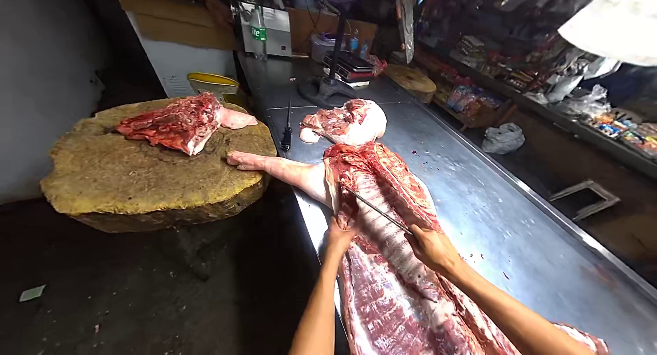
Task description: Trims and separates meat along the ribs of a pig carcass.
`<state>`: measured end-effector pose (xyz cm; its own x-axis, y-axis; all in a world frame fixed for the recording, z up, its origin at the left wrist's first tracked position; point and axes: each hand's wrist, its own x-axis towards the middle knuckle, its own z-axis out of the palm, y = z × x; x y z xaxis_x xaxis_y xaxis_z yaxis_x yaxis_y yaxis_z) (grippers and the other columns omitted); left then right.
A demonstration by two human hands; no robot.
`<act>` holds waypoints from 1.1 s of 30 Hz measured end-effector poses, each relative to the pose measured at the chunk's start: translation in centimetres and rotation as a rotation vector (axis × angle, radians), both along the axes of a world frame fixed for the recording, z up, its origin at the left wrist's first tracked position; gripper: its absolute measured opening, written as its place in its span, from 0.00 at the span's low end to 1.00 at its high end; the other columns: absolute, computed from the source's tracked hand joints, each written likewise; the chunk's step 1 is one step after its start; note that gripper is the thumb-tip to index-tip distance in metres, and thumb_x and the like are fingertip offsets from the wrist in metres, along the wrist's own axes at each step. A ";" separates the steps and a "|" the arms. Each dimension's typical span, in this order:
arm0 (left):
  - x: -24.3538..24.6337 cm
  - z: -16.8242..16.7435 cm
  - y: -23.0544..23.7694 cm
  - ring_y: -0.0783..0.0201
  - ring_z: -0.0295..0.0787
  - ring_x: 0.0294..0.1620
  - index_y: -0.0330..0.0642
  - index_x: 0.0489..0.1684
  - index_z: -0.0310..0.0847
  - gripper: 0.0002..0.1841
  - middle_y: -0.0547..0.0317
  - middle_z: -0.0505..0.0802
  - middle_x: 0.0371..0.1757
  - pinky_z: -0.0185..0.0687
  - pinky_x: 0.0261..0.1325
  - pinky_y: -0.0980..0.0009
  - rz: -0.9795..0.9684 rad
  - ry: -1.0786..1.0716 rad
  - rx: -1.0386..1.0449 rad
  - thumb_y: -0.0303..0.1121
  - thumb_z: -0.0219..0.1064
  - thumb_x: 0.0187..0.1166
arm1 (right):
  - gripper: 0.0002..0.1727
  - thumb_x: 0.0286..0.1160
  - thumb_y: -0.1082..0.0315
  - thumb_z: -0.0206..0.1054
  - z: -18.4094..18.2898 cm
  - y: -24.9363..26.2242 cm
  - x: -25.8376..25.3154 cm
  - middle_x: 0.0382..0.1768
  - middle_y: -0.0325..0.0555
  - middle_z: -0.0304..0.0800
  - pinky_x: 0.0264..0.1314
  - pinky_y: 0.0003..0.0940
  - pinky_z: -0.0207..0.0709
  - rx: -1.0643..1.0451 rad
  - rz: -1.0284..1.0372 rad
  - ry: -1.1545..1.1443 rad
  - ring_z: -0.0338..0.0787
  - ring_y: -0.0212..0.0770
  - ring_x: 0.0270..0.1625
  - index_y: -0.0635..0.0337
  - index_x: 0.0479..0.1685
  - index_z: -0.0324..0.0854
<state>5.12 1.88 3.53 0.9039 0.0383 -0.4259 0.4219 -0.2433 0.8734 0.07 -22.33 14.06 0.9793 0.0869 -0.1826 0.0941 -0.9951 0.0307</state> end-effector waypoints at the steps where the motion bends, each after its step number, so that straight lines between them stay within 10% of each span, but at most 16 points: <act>1: -0.3 0.4 0.1 0.43 0.84 0.71 0.37 0.87 0.60 0.49 0.35 0.87 0.69 0.76 0.75 0.43 0.004 -0.017 -0.008 0.41 0.84 0.62 | 0.22 0.89 0.51 0.50 0.0 0.9 0.1 0.42 0.57 0.94 0.44 0.63 0.84 0.005 0.034 -0.035 0.95 0.62 0.45 0.55 0.59 0.84; 7: -1.0 0.0 0.1 0.43 0.87 0.67 0.38 0.87 0.60 0.46 0.37 0.88 0.66 0.80 0.71 0.43 0.011 -0.045 0.012 0.41 0.81 0.65 | 0.24 0.90 0.52 0.48 0.4 6.8 2.4 0.45 0.58 0.94 0.46 0.61 0.84 0.024 0.148 -0.132 0.95 0.62 0.46 0.54 0.69 0.83; 17: -1.5 0.8 1.3 0.42 0.89 0.64 0.40 0.84 0.64 0.44 0.37 0.90 0.62 0.82 0.66 0.40 -0.009 0.016 -0.007 0.46 0.79 0.65 | 0.19 0.86 0.55 0.57 5.9 12.4 3.8 0.30 0.49 0.92 0.34 0.51 0.84 0.389 0.486 -0.443 0.91 0.48 0.30 0.60 0.50 0.88; 27: -0.7 -2.4 1.0 0.41 0.84 0.72 0.41 0.90 0.57 0.52 0.36 0.86 0.70 0.77 0.74 0.40 -0.013 -0.049 -0.132 0.48 0.81 0.62 | 0.24 0.89 0.48 0.52 0.7 2.2 1.6 0.37 0.58 0.93 0.46 0.66 0.82 -0.058 -0.008 -0.064 0.94 0.63 0.43 0.55 0.59 0.87; 33: -0.9 -0.8 1.6 0.42 0.88 0.65 0.41 0.85 0.62 0.45 0.38 0.90 0.62 0.81 0.66 0.40 -0.040 -0.023 -0.047 0.48 0.77 0.64 | 0.20 0.84 0.58 0.58 5.7 9.3 1.2 0.20 0.47 0.85 0.28 0.42 0.79 0.371 0.304 -0.550 0.84 0.40 0.22 0.67 0.44 0.89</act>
<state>4.18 3.49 2.78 0.9138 -0.0176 -0.4058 0.3925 -0.2183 0.8934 1.27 -13.02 19.76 0.8436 0.3306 0.4232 0.4362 -0.8815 -0.1809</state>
